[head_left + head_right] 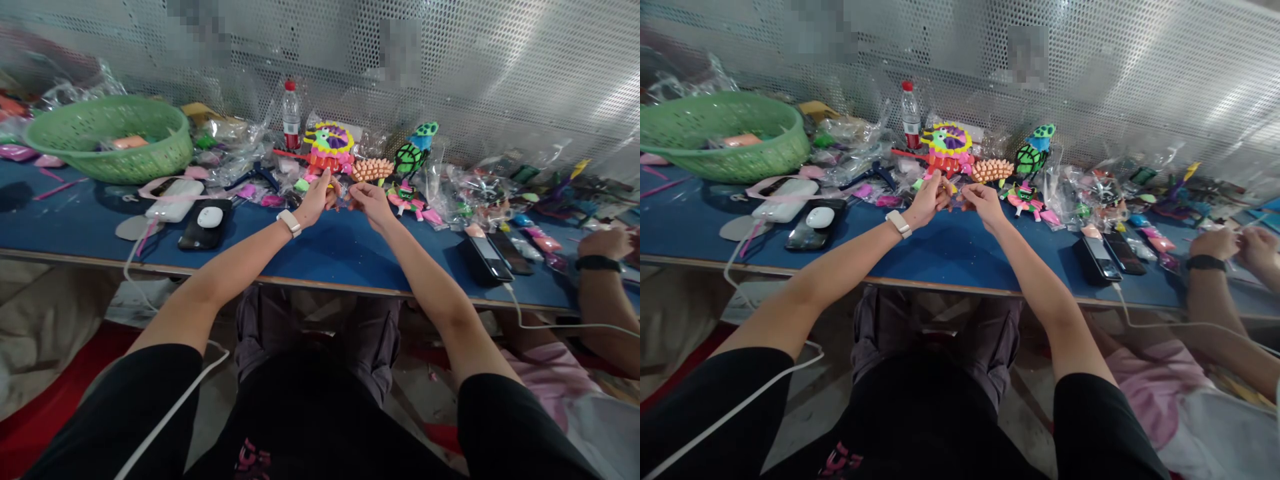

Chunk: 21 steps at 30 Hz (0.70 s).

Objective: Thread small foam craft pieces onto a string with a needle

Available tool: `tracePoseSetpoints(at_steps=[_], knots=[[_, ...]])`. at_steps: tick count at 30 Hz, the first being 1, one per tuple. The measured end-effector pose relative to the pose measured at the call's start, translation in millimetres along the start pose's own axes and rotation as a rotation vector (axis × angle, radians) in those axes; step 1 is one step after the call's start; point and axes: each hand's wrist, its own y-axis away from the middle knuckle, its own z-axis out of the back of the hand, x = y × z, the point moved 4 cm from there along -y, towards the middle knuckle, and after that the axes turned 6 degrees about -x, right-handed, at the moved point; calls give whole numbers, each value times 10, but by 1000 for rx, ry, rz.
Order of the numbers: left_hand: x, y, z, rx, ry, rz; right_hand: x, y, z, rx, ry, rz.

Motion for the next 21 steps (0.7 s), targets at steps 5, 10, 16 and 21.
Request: tracePoseSetpoints(at_steps=[5, 10, 16, 21], knots=[[138, -73, 0, 15, -62, -10, 64, -49, 84, -65, 113, 154], [215, -118, 46, 137, -351, -134, 240, -30, 201, -82, 415, 314], [224, -128, 149, 201, -894, -390, 282, 20, 145, 97, 593, 387], [260, -127, 149, 239, -996, -383, 263, 19, 111, 93, 587, 355]])
